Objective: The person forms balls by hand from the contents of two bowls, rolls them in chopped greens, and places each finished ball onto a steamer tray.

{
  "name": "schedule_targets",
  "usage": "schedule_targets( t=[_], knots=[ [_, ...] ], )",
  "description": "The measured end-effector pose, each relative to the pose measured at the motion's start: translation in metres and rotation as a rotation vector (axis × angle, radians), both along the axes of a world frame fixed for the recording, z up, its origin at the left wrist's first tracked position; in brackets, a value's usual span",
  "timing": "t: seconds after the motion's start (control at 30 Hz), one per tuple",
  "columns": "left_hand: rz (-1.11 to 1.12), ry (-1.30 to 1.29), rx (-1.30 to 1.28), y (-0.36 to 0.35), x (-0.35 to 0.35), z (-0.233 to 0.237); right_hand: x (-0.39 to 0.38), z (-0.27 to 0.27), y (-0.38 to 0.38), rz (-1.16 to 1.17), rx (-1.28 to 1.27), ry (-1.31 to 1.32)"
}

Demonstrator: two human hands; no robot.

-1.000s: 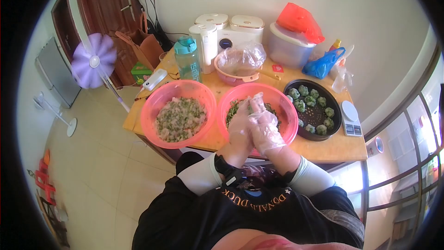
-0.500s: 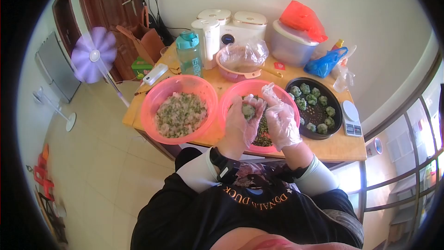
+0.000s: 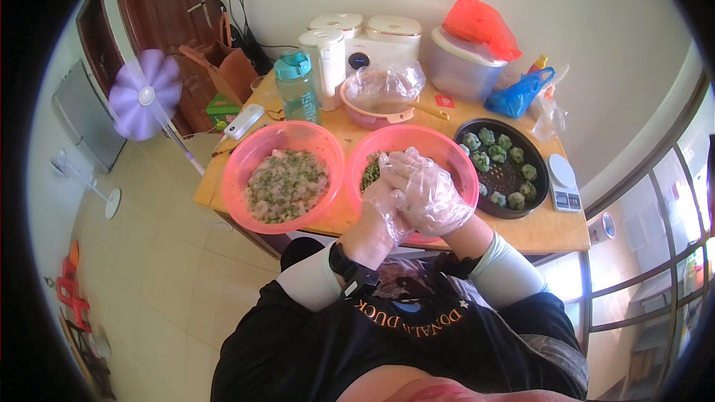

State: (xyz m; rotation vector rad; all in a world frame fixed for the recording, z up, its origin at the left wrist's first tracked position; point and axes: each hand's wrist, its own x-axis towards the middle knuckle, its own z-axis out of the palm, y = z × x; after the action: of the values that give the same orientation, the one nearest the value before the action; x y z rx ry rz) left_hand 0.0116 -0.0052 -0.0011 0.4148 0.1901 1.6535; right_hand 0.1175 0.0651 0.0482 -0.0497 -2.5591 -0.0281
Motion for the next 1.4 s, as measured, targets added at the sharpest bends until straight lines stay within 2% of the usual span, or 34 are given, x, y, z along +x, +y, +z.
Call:
schedule_targets(
  t=[0.03,0.07,0.13,0.17,0.23,0.3,0.37,0.4,0.47,0.6,0.67,0.7,0.77,0.83,0.9,0.93,0.97,1.03,1.07,1.1,1.17,1.3,1.37,1.4],
  knots=[
    [-0.077,-0.11,0.009,0.001,-0.001,-0.001,0.0,-0.001,-0.002,0.002,-0.101,0.023],
    [-0.083,-0.112,0.006,-0.001,0.0,-0.001,0.001,-0.001,-0.005,0.003,-0.201,0.047],
    [-0.098,-0.178,-0.135,-0.009,0.003,0.011,0.005,0.0,-0.014,-0.042,-0.238,0.073],
    [-0.104,-0.178,-0.136,-0.011,0.005,0.016,0.006,0.0,-0.018,-0.081,-0.275,0.099],
    [0.037,-0.062,-0.266,-0.012,0.009,0.022,0.005,-0.008,-0.019,-0.099,-0.341,0.132],
    [0.034,-0.052,-0.259,-0.005,0.006,0.008,0.001,-0.025,-0.018,-0.11,-0.406,0.163],
    [0.035,-0.042,-0.252,-0.004,0.006,0.008,-0.002,-0.044,-0.018,-0.058,-0.426,0.415],
    [0.041,-0.078,-0.273,-0.007,0.007,0.016,-0.005,-0.044,-0.02,-0.055,-0.428,0.412],
    [0.047,-0.116,-0.296,-0.008,0.009,0.018,-0.008,-0.035,-0.03,-0.114,-0.675,0.396],
    [0.177,-0.048,-0.283,0.007,0.01,-0.002,-0.007,-0.03,-0.04,-0.241,-0.781,0.353],
    [0.22,-0.033,-0.304,0.017,0.008,-0.011,-0.008,-0.035,-0.038,-0.28,-1.043,0.355],
    [0.243,-0.067,-0.32,0.023,0.007,-0.013,-0.009,-0.039,-0.034,-0.279,-1.046,0.351],
    [0.267,-0.101,-0.338,0.033,0.003,-0.016,-0.011,-0.053,-0.022,-0.233,-1.304,0.376],
    [0.326,-0.029,-0.322,0.04,0.001,-0.015,-0.015,-0.061,-0.017,-0.21,-1.296,0.411],
    [0.385,0.009,-0.336,0.046,0.0,-0.012,-0.023,-0.064,-0.018,0.011,-1.321,0.684],
    [0.443,0.048,-0.347,0.048,0.0,-0.009,-0.017,-0.045,-0.016,0.206,-2.162,0.755],
    [0.501,0.088,-0.358,0.048,0.0,-0.007,-0.015,-0.036,-0.015,0.207,-2.163,0.758],
    [0.479,0.048,-0.344,0.041,0.002,0.013,-0.014,-0.026,-0.011,0.241,-2.429,0.792],
    [0.456,0.006,-0.33,0.039,0.004,0.02,-0.017,-0.034,-0.002,0.357,-2.541,0.861],
    [0.453,0.009,-0.33,0.04,0.004,0.02,-0.017,-0.032,-0.001,0.358,-2.539,0.865],
    [0.505,0.016,-0.304,0.04,0.003,0.021,-0.019,-0.029,0.0,0.412,-2.564,1.164],
    [0.614,0.207,-0.166,0.042,-0.003,0.008,-0.014,-0.018,0.003,0.349,-2.562,1.139],
    [0.589,0.599,0.008,0.036,-0.006,0.005,-0.012,-0.029,0.011,0.376,-2.574,1.073],
    [0.59,0.599,0.008,0.037,-0.006,0.002,-0.012,-0.033,0.012,0.376,-2.575,1.072]
  ],
)
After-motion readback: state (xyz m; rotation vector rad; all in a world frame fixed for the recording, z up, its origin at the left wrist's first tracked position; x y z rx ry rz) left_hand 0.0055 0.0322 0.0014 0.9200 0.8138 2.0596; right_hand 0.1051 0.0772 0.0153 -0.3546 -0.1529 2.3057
